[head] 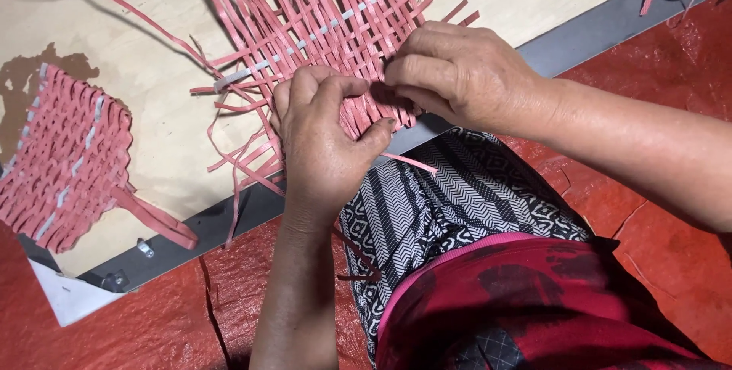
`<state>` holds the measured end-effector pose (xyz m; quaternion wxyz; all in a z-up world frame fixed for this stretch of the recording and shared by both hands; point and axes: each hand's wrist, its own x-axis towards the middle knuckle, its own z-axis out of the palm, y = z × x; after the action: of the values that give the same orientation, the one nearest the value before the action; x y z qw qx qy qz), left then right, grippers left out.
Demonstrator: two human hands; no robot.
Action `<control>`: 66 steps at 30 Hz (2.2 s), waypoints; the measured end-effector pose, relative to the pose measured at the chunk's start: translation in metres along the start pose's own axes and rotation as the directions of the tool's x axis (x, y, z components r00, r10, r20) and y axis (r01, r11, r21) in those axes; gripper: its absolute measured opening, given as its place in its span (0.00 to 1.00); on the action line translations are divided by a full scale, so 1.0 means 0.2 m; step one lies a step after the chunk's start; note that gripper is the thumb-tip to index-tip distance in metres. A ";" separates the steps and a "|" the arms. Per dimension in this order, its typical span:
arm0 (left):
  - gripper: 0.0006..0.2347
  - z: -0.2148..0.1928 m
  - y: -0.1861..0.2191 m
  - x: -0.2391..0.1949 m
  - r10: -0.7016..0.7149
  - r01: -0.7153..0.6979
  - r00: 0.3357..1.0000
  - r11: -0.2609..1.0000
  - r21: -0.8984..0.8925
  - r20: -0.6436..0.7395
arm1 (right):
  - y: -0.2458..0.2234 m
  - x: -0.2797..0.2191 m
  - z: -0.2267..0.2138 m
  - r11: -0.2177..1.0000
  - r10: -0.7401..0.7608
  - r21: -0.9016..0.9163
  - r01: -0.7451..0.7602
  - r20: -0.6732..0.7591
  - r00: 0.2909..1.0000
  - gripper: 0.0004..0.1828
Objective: The person weaves pink rubber strips by hand into a flat mat on a wooden board. They interlace the strips over and under existing rows, gradually extending the woven area.
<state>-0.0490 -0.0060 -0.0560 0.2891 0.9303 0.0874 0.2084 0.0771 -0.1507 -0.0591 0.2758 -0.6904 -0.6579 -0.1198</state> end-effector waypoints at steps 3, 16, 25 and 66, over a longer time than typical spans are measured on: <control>0.15 0.01 -0.01 0.00 0.000 0.000 1.000 1.000 -0.005 -0.011 | 0.03 -0.01 0.02 0.994 -0.073 -0.087 0.070 -0.035 0.997 0.01; 0.18 -0.03 -0.01 0.00 0.067 -0.062 0.996 0.995 -0.076 0.066 | 0.07 0.06 -0.03 0.977 -0.098 0.198 0.082 0.072 0.993 0.04; 0.16 -0.01 -0.01 0.01 0.076 -0.073 0.996 0.996 -0.057 0.048 | 0.08 0.07 0.00 0.935 0.062 0.341 -0.099 0.118 0.991 0.04; 0.17 -0.01 -0.02 0.01 0.145 -0.143 0.985 0.989 -0.029 0.088 | 0.10 0.05 0.05 0.933 -0.014 0.359 0.013 0.001 1.000 0.04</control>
<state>-0.0489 -0.0016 -0.0557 0.2873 0.9393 0.0043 0.1875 0.0957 -0.1364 -0.0674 0.3954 -0.6241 -0.6739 0.0018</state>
